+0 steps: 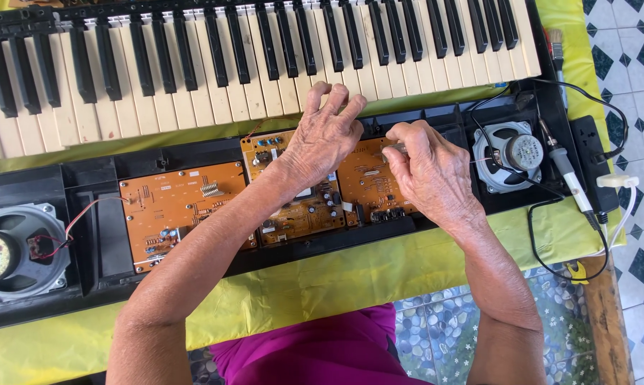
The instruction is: The person uses a screwdriver to work on the internal circuit board of an open electronic keyboard. They manipulate small components and wires on the orange PCB while the keyboard keys and speakers are visible.
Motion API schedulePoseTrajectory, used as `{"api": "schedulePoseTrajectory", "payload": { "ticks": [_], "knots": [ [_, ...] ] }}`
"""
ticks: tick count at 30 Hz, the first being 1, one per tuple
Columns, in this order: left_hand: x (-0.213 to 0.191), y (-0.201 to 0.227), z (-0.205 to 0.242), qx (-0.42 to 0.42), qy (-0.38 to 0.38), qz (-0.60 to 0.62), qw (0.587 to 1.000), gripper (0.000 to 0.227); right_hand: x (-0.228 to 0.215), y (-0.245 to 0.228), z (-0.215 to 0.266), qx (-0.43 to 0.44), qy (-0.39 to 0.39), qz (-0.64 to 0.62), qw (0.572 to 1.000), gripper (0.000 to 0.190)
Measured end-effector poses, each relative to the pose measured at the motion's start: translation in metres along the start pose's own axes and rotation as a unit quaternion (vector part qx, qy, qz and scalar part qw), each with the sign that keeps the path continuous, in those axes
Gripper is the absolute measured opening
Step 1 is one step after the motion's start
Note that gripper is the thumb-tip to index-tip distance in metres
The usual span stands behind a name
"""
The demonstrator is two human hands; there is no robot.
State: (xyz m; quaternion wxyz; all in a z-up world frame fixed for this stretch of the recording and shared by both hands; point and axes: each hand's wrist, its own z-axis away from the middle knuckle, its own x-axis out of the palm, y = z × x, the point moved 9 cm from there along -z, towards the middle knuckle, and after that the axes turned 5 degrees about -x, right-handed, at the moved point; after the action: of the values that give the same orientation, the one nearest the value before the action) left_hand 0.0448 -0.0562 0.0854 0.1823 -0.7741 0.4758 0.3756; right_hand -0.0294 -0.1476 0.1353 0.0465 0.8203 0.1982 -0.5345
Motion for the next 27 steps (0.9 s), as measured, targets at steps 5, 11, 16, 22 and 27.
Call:
{"api": "schedulePoseTrajectory", "payload": {
  "ticks": [5,11,16,22,27],
  "knots": [
    [-0.018,-0.003,-0.002,-0.012,0.004,0.005,1.000,0.016,0.003,0.006,0.006,0.010,0.000,-0.004,1.000,0.022],
    [-0.096,-0.022,0.006,-0.048,-0.023,0.043,0.998,0.015,0.002,0.004,0.011,0.021,-0.004,0.026,0.999,0.038],
    [-0.195,-0.020,0.041,-0.104,-0.069,0.182,0.975,0.006,-0.011,0.003,0.020,0.022,0.053,-0.047,0.997,0.033],
    [-0.230,0.011,0.138,-0.155,-0.196,0.352,0.902,0.023,-0.003,0.007,0.016,0.057,0.090,-0.150,0.983,0.021],
    [-0.226,0.035,0.190,-0.155,-0.243,0.431,0.855,0.036,0.013,0.003,0.005,0.055,0.071,-0.182,0.979,0.020]
  ]
}}
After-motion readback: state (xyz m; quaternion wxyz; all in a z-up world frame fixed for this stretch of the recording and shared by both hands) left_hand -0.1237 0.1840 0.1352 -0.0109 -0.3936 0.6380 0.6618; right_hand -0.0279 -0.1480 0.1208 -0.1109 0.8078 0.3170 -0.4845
